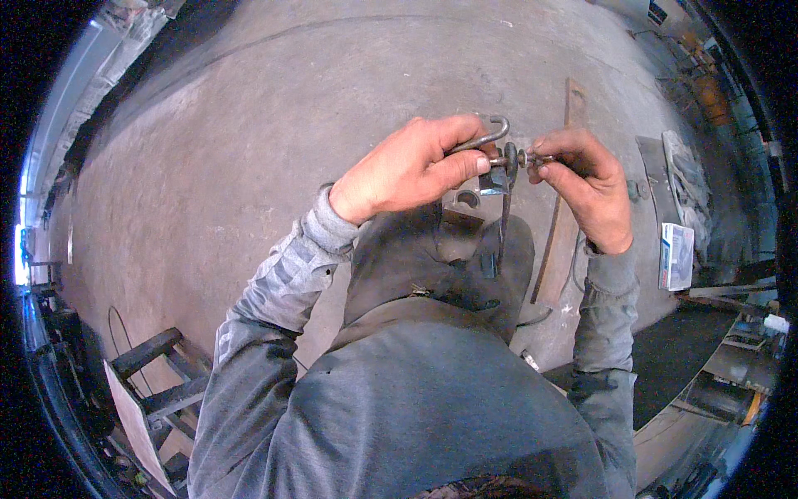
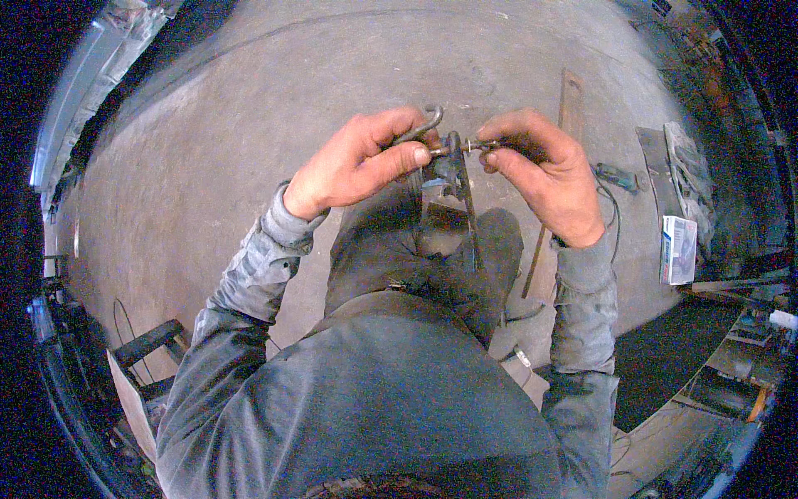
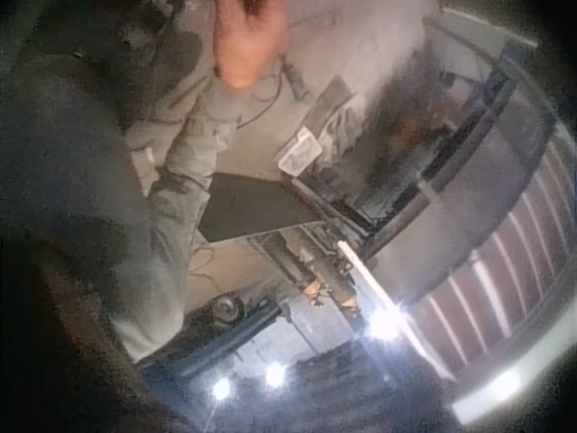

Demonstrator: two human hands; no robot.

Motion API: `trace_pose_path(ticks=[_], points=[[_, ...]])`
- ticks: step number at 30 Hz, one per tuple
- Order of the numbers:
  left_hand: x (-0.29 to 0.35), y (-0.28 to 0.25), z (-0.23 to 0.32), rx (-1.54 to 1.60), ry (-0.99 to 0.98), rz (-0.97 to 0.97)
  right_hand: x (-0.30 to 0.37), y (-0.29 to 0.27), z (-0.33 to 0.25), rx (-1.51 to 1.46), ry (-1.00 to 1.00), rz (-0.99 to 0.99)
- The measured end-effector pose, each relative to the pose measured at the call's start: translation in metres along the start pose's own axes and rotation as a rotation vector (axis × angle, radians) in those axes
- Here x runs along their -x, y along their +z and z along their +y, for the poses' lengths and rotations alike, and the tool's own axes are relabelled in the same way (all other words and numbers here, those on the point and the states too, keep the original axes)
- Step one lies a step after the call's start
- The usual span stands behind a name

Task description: The person assembles a small metal assembly by hand, inserting a bolt through a hook and tightening a nut. The person repeatedly adjusts the components and checks the fit throughout the clip.

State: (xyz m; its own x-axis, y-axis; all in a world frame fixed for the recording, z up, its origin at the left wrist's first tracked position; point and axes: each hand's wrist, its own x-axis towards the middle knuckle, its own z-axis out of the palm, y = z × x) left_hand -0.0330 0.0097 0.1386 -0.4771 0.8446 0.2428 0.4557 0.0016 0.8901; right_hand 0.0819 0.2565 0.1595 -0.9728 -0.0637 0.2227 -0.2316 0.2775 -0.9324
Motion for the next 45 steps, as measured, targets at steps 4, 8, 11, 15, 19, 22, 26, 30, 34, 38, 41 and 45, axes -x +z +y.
trace_pose_path(ticks=[4, 8, 11, 15, 19, 22, 26, 30, 34, 38, 41, 45], points=[[-0.002, -0.002, -0.007, 0.142, -0.067, -0.048, -0.006, -0.009, 0.006, 0.105, -0.163, -0.054], [0.000, -0.004, -0.004, 0.180, -0.102, -0.059, -0.004, 0.004, -0.005, -0.052, 0.117, 0.022], [0.001, -0.005, -0.007, 0.179, -0.099, -0.064, -0.004, 0.000, 0.002, -0.059, 0.087, -0.008], [0.002, -0.004, -0.007, 0.207, -0.104, -0.052, -0.004, -0.001, 0.001, -0.026, 0.109, -0.012], [0.003, -0.002, -0.012, 0.250, -0.102, -0.035, -0.001, 0.012, -0.010, -0.003, 0.142, 0.027], [0.003, -0.002, -0.009, 0.238, -0.085, -0.032, 0.002, 0.017, -0.006, 0.038, 0.079, 0.097], [0.002, -0.002, -0.012, 0.240, -0.107, -0.034, 0.001, 0.017, -0.007, 0.097, -0.003, 0.122], [0.002, -0.001, -0.010, 0.246, -0.100, -0.037, 0.000, 0.017, -0.008, 0.115, -0.025, 0.111], [0.000, 0.000, -0.011, 0.266, -0.096, -0.047, 0.002, 0.017, -0.004, 0.016, 0.024, 0.117], [0.000, 0.000, -0.012, 0.284, -0.098, -0.049, 0.001, 0.013, -0.007, 0.027, 0.056, 0.095], [0.001, 0.000, -0.013, 0.287, -0.098, -0.053, 0.000, 0.009, -0.011, 0.119, 0.089, 0.054], [0.001, 0.001, -0.012, 0.301, -0.101, -0.049, -0.001, 0.005, -0.011, 0.176, 0.102, 0.042]])
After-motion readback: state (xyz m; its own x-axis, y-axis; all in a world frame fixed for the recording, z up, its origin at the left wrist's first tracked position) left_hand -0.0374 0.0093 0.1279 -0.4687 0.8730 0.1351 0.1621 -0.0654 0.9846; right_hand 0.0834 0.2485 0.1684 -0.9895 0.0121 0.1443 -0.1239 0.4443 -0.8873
